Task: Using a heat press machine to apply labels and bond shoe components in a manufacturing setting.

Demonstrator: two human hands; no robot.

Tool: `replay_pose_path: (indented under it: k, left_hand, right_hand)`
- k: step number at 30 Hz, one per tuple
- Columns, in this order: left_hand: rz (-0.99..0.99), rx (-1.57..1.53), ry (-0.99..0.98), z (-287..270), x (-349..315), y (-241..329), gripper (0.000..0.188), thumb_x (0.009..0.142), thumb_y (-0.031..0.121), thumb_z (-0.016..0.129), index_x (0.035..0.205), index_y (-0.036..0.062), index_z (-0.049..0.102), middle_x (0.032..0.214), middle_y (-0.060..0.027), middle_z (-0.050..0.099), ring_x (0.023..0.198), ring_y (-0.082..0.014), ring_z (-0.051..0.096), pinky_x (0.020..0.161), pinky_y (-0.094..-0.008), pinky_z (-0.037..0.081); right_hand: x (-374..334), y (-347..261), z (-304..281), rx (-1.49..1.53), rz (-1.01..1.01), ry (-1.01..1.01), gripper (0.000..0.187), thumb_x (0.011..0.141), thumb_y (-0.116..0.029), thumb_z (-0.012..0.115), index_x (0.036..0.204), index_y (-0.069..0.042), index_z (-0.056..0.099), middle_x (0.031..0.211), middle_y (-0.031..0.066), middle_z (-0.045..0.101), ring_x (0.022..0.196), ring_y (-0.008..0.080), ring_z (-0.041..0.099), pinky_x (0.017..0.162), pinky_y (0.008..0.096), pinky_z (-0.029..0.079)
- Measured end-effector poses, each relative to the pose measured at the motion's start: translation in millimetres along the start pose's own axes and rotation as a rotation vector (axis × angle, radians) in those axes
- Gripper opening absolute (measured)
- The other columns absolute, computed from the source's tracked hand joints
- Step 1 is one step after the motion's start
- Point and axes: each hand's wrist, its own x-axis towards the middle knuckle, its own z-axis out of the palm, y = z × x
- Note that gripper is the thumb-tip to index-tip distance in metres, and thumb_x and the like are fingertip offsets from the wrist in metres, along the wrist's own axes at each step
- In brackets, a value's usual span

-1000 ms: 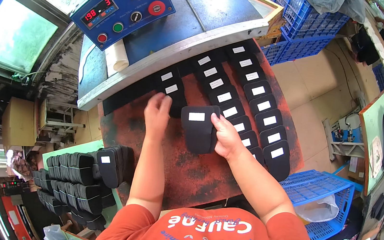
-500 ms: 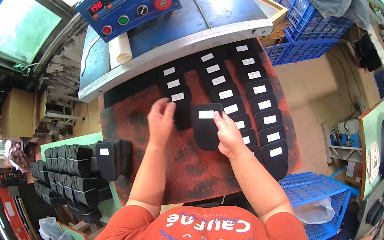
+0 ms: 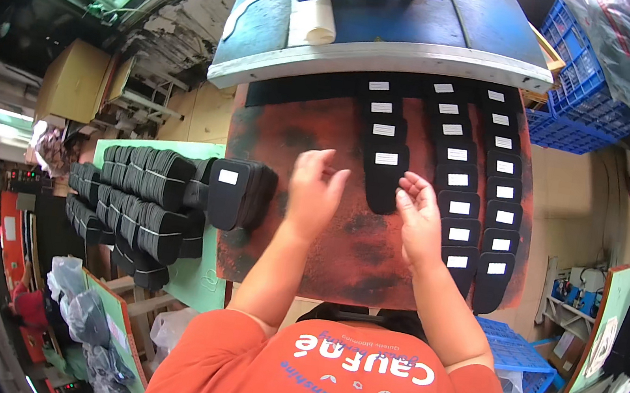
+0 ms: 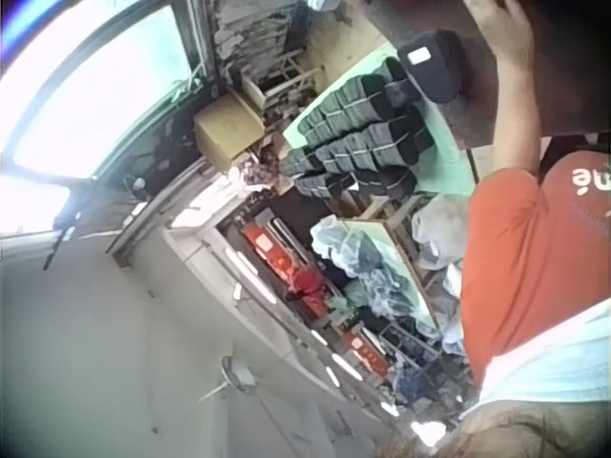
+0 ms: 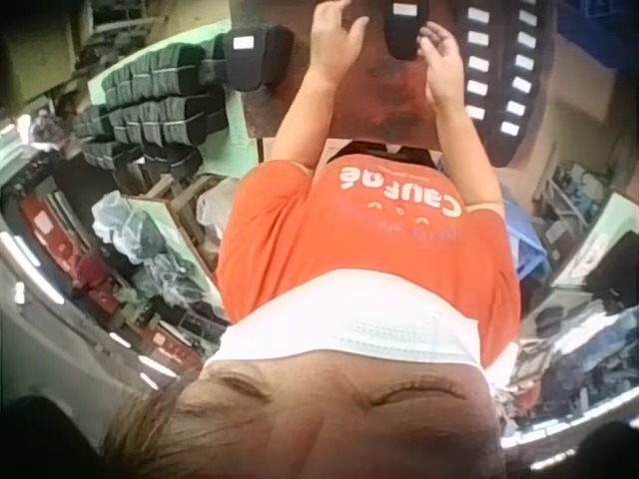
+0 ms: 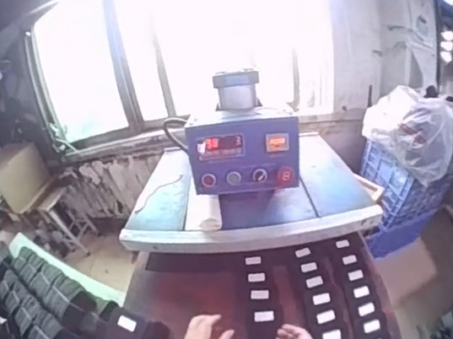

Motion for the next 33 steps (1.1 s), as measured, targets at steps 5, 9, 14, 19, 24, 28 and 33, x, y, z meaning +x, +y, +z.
replay_pose_path:
  k: [5, 9, 14, 19, 24, 28, 33]
  left_hand:
    - [-0.129, 0.751, 0.348, -141.7, -14.5, -20.9, 0.065, 0.068, 0.019, 0.074, 0.121, -0.0034, 0.044, 0.111, -0.0187, 0.057, 0.105, -0.0361, 0.050, 0.093, -0.0426, 0.037]
    - [-0.464, 0.210, 0.008, -167.5, -40.7, -65.4, 0.070, 0.067, 0.021, 0.076, 0.121, -0.0069, 0.043, 0.106, -0.0253, 0.059, 0.098, -0.0344, 0.060, 0.084, -0.0372, 0.046]
    - [-0.493, -0.145, 0.167, -153.3, -40.2, -54.7, 0.062, 0.065, 0.006, 0.077, 0.118, -0.0034, 0.047, 0.095, -0.0100, 0.060, 0.083, -0.0154, 0.059, 0.072, -0.0285, 0.050]
    - [-0.435, -0.735, 0.077, -152.1, -47.6, -5.1, 0.054, 0.077, -0.002, 0.064, 0.125, -0.0030, 0.038, 0.111, -0.0117, 0.054, 0.101, -0.0189, 0.054, 0.088, -0.0315, 0.045]
    - [0.010, 0.212, -0.048, -105.9, -61.3, 13.3, 0.043, 0.084, 0.010, 0.058, 0.124, -0.0012, 0.045, 0.104, -0.0174, 0.055, 0.099, -0.0304, 0.053, 0.087, -0.0380, 0.041]
    - [0.264, 0.075, -0.001, -67.7, -61.2, 32.2, 0.013, 0.073, -0.001, 0.068, 0.085, 0.0002, 0.062, 0.085, -0.0119, 0.055, 0.070, -0.0205, 0.055, 0.062, -0.0305, 0.045]
    - [-0.146, -0.264, -0.177, -18.5, -61.4, 34.9, 0.017, 0.073, -0.001, 0.069, 0.086, -0.0019, 0.059, 0.081, -0.0034, 0.055, 0.064, -0.0076, 0.052, 0.057, -0.0215, 0.043]
  right_hand:
    - [-28.0, 12.6, 45.2, 0.041, 0.122, -0.280, 0.029, 0.088, -0.006, 0.052, 0.117, -0.006, 0.049, 0.109, 0.0048, 0.054, 0.098, 0.0126, 0.052, 0.085, 0.0261, 0.042]
    - [-38.6, 21.3, 95.3, -0.013, 0.290, -0.593, 0.042, 0.089, -0.009, 0.051, 0.129, -0.003, 0.038, 0.127, 0.0142, 0.045, 0.118, 0.0210, 0.045, 0.101, 0.0336, 0.033]
    - [-35.2, 44.8, 135.6, 0.150, 0.356, -0.703, 0.071, 0.088, -0.018, 0.057, 0.141, -0.001, 0.012, 0.144, 0.0225, 0.019, 0.132, 0.0287, 0.026, 0.106, 0.0374, 0.026]
    - [-40.4, 39.2, 134.7, 0.358, 0.273, -0.557, 0.077, 0.083, -0.027, 0.064, 0.139, -0.003, 0.017, 0.140, 0.0167, 0.027, 0.127, 0.0256, 0.032, 0.104, 0.0370, 0.029]
    - [-41.6, 14.3, 101.8, 0.582, 0.288, -0.528, 0.057, 0.078, -0.025, 0.068, 0.125, -0.006, 0.042, 0.116, 0.0067, 0.053, 0.107, 0.0171, 0.052, 0.091, 0.0323, 0.043]
    - [-49.3, 14.2, 50.8, 0.626, 0.265, -0.417, 0.053, 0.079, -0.023, 0.066, 0.124, -0.004, 0.044, 0.117, 0.0076, 0.053, 0.108, 0.0176, 0.052, 0.093, 0.0330, 0.042]
    - [-67.5, 7.3, -6.3, 0.679, 0.224, -0.301, 0.052, 0.080, -0.020, 0.066, 0.124, -0.004, 0.043, 0.117, 0.0085, 0.053, 0.109, 0.0187, 0.052, 0.094, 0.0335, 0.042]
